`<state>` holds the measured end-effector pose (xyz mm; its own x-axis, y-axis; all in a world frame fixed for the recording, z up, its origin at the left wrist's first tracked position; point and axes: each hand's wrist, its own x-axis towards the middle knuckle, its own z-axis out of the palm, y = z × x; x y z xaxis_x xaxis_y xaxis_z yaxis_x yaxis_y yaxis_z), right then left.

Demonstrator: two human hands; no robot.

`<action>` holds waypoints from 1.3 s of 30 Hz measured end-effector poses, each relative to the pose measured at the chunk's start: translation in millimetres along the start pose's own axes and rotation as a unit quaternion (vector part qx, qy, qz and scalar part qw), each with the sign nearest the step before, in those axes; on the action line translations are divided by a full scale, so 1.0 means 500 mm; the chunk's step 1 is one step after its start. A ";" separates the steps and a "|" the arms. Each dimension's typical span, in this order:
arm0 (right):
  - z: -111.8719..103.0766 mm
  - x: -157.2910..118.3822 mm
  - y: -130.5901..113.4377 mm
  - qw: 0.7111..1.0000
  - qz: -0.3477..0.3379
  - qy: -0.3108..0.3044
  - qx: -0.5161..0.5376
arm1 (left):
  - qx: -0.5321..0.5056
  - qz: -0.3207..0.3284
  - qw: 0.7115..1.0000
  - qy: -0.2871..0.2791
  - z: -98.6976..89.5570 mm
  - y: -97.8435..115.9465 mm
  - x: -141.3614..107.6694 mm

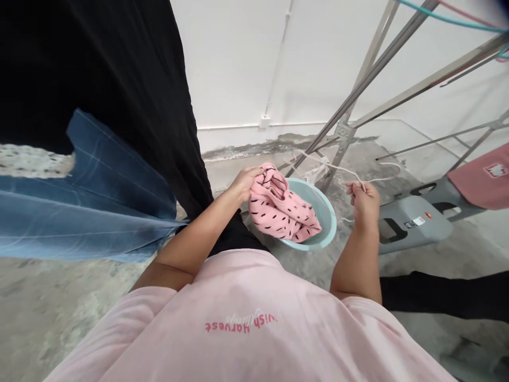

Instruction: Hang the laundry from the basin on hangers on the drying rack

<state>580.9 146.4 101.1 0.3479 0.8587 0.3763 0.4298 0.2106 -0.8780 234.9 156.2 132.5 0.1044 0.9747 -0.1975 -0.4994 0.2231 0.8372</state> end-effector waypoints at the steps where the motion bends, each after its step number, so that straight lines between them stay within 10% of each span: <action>1: 0.006 -0.004 -0.003 1.000 0.006 0.005 0.023 | 0.003 0.001 1.000 -0.008 -0.002 -0.001 0.000; 7: 0.063 -0.031 -0.066 0.985 -0.006 -0.034 0.168 | -0.009 0.002 0.996 -0.089 0.012 0.007 -0.013; 14: 0.092 -0.050 -0.152 0.935 -0.083 0.134 0.316 | 0.018 0.011 0.989 -0.150 0.033 0.014 -0.045; 18: 0.072 -0.063 -0.198 0.922 -0.115 0.123 0.348 | 0.041 0.023 0.984 -0.172 0.046 0.020 -0.063; 39: 0.086 -0.119 -0.218 0.936 -0.217 0.049 0.272 | 0.009 0.098 0.990 -0.099 0.053 0.019 -0.081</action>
<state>477.4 92.5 161.8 0.3256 0.5952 0.7347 0.0709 0.7595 -0.6467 248.5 119.4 162.1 0.1741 0.9821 0.0715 -0.5109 0.0280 0.8592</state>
